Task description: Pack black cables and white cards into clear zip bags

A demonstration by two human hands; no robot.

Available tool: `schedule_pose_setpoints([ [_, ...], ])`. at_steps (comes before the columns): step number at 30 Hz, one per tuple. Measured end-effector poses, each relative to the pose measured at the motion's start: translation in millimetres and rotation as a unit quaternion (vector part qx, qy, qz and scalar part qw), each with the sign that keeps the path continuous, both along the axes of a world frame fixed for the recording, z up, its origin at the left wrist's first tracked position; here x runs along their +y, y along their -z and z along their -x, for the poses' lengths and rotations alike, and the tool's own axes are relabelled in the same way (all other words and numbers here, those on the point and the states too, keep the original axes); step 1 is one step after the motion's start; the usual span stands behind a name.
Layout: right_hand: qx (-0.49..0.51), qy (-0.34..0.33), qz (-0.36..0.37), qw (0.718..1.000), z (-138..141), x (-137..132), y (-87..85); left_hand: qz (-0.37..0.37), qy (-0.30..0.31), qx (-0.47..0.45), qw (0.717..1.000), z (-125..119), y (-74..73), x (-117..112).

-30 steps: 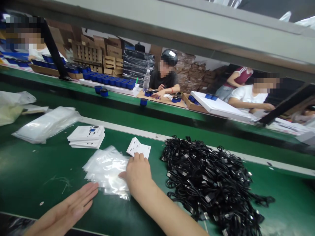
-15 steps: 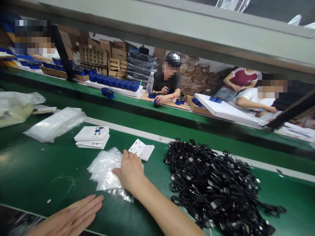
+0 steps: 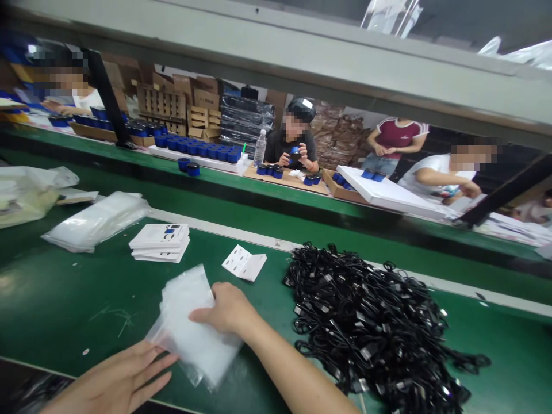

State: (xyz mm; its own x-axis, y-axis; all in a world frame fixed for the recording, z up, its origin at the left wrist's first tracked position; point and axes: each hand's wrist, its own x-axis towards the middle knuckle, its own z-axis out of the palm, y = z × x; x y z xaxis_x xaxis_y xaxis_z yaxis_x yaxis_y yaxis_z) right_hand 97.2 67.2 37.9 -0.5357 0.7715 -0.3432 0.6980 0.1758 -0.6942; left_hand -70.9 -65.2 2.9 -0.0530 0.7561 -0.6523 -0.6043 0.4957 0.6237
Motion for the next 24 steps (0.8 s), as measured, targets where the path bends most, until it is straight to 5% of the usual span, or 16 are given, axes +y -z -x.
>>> schedule_pose_setpoints([
  [5, 0.153, 0.028, 0.095, 0.983, -3, -19, 23.4, -0.057, 0.021, 0.064, 0.996, -17, -13.9, 16],
  [16, 0.201, 0.093, 0.032, 0.975, -27, -61, 21.1, -0.134, 0.268, 0.181, 0.937, -21, -23.6, 62],
  [21, 0.127, 0.061, -0.094, 0.985, -59, -87, 35.2, -0.186, 0.462, 0.264, 0.826, -8, -33.9, 105],
  [24, 0.091, 0.07, -0.326, 0.938, -54, -102, 62.2, -0.219, 0.579, 0.34, 0.708, -11, -39.9, 135],
])
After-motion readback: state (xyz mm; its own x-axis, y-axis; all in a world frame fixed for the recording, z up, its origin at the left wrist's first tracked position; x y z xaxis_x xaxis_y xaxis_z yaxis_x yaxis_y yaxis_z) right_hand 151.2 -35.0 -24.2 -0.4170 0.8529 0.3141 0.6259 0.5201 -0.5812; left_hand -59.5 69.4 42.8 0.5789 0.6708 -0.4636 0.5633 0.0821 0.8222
